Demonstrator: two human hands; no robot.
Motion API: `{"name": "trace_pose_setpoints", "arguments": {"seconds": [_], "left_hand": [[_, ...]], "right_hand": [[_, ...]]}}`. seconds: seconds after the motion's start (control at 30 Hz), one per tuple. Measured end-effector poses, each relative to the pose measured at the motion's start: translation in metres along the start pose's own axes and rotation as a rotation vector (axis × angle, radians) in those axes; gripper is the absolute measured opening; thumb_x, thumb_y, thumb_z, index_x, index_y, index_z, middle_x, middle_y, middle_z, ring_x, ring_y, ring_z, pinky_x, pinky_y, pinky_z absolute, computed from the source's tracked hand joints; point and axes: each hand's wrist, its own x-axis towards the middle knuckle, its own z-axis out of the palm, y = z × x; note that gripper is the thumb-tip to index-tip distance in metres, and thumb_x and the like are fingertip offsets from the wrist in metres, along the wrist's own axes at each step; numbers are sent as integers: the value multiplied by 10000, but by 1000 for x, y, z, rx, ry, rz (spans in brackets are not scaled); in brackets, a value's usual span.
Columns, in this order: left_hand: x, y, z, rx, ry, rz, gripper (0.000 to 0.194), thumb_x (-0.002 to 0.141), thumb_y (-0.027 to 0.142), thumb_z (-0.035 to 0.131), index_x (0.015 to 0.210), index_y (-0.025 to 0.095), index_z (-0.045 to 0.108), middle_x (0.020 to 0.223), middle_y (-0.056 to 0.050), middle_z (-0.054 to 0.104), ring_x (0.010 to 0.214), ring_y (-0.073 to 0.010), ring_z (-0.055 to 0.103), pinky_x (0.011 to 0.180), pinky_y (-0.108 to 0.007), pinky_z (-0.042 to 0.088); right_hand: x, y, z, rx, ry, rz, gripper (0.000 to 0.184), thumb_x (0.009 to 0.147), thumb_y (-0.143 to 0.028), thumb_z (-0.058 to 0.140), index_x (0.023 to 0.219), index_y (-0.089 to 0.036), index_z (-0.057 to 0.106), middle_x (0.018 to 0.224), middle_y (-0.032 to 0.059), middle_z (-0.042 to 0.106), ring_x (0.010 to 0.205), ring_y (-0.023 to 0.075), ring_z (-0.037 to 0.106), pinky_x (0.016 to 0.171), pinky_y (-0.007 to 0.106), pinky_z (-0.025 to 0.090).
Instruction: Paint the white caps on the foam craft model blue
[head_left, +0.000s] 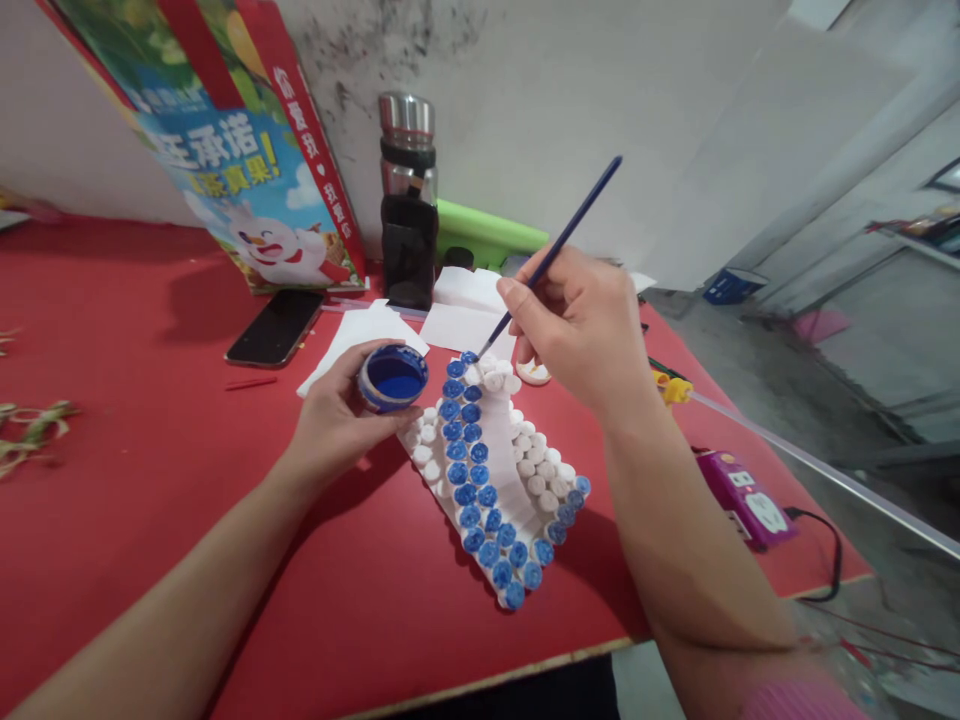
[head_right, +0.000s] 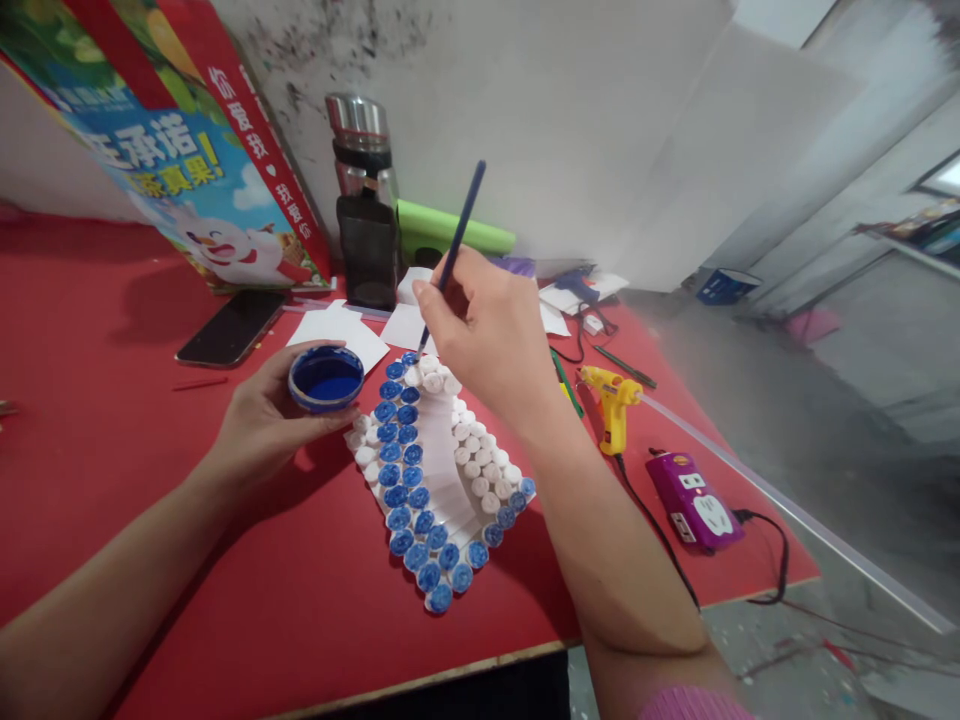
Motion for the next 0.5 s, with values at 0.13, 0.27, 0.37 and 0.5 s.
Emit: {"name": "trace_pose_setpoints", "arguments": {"seconds": [0.13, 0.27, 0.37, 0.5], "left_hand": [[-1, 1, 0, 3, -4, -6, 761, 663, 433, 1063, 1321, 237, 737, 1407, -118, 793, 1306, -389, 753, 1181, -559, 619], [-1, 2, 0, 8, 3, -11, 743, 656, 434, 1064, 1298, 241, 743, 1399, -114, 800, 1300, -395, 757, 1172, -565, 627], [-1, 2, 0, 2, 6, -10, 740, 650, 430, 1068, 1292, 249, 748, 1391, -112, 804, 1299, -393, 759, 1177, -565, 624], [-1, 2, 0, 4, 4, -10, 738, 656, 421, 1066, 1299, 247, 747, 1395, -112, 800, 1300, -386, 758, 1167, -547, 631]], "right_hand": [[0, 0, 0, -12, 35, -7, 251, 1033, -352, 750, 850, -283, 594, 716, -15, 600, 705, 194, 659, 651, 346, 575], [0, 0, 0, -15, 0, 3, 240, 1020, -368, 777, 862, -279, 621, 690, -24, 597, 677, 184, 645, 637, 342, 579], [0, -2, 0, -12, 9, 8, 238, 1020, -386, 779, 867, -277, 633, 678, -30, 588, 649, 173, 634, 612, 332, 567], [0, -1, 2, -9, 11, 14, 251, 1016, -384, 779, 852, -277, 622, 682, -26, 598, 663, 178, 650, 611, 332, 571]]}}
